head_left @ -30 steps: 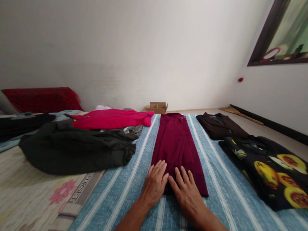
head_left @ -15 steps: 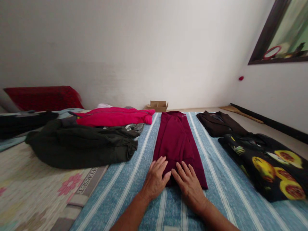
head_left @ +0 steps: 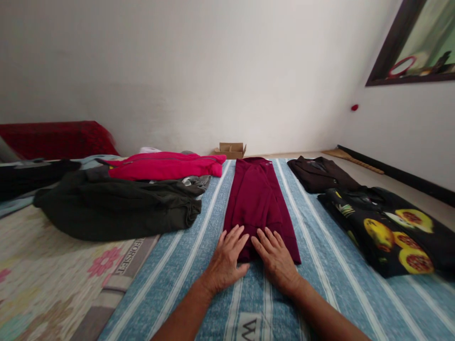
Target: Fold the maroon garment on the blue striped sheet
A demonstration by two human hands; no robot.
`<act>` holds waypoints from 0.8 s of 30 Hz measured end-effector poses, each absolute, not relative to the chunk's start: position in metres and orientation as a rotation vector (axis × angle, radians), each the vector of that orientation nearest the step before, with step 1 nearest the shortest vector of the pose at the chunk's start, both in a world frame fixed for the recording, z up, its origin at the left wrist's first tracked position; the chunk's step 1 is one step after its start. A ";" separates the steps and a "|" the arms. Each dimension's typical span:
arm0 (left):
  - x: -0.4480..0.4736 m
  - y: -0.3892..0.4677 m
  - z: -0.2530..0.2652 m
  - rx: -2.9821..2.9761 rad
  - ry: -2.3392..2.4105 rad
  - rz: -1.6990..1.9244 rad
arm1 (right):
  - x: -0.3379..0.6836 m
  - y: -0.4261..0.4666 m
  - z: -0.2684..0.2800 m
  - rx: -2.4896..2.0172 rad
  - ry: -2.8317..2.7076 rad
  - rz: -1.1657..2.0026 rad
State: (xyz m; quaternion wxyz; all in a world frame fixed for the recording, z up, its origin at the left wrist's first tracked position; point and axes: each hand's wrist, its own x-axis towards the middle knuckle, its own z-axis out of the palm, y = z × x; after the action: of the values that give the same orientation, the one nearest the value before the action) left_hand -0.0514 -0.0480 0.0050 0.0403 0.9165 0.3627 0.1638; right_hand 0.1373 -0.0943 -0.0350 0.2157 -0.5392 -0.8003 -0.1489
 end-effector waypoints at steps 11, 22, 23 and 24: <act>-0.047 -0.040 -0.002 2.948 1.105 0.631 | 0.149 -0.079 0.007 -1.533 -2.329 -0.160; -0.034 0.006 0.061 2.652 1.128 0.178 | 0.176 -0.027 0.055 -1.403 -2.365 0.527; -0.032 0.011 0.068 2.646 1.136 0.132 | 0.179 -0.021 0.059 -1.365 -2.354 0.631; -0.029 0.017 0.074 2.642 1.137 0.087 | 0.181 -0.015 0.062 -1.332 -2.343 0.734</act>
State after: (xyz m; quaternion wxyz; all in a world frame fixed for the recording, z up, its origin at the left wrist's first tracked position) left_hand -0.0292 0.0167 0.0736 0.1318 0.9102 0.3916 0.0301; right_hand 0.1813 -0.0150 0.0624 0.1731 -0.4697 -0.8261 0.2589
